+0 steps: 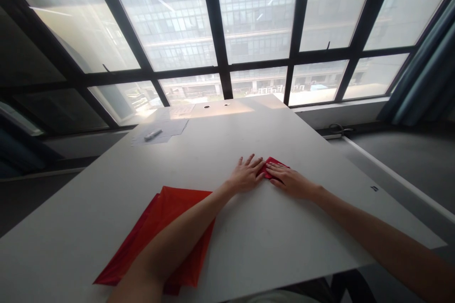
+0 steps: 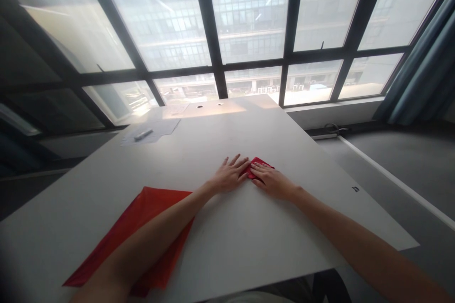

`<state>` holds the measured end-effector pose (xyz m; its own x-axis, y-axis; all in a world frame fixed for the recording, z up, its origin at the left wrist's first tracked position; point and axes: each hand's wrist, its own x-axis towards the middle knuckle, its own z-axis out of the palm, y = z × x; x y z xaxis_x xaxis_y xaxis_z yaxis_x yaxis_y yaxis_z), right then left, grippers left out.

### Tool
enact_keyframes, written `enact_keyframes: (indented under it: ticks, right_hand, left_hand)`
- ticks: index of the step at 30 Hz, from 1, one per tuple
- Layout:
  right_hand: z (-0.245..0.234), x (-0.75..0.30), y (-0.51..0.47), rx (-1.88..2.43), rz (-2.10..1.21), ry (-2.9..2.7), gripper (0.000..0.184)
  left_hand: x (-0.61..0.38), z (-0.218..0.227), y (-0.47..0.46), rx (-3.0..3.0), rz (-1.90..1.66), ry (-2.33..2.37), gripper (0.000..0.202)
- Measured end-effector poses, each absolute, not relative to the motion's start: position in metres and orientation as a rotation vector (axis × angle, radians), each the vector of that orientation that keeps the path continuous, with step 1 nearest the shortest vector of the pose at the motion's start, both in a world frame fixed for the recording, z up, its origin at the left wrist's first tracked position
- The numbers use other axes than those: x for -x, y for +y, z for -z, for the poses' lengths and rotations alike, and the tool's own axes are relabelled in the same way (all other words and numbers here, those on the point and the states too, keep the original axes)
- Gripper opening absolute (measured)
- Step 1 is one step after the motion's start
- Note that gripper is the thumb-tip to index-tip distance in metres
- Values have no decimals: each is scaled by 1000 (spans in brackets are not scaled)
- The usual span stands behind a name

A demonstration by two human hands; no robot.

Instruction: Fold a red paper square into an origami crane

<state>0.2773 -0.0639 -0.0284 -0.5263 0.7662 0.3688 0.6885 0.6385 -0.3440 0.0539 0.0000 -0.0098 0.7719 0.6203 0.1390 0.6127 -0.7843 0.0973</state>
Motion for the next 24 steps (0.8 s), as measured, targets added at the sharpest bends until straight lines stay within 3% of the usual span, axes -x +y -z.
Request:
enact_keyframes:
  ticks: [7, 11, 16, 24]
  right_hand:
    - [31, -276, -66, 1255, -142, -2380, 53]
    - [31, -274, -69, 1328, -107, -2355, 56]
    - [33, -271, -72, 1417, -53, -2316, 58]
    - [31, -277, -78, 1493, -52, -2341, 62]
  left_hand:
    - [-56, 8, -10, -3049, -433, 1069, 58]
    - [-54, 9, -11, -3023, -219, 931, 64]
    - [-47, 9, -9, -2827, -56, 1180, 78]
    - [-43, 17, -3, -2654, -17, 1458, 83]
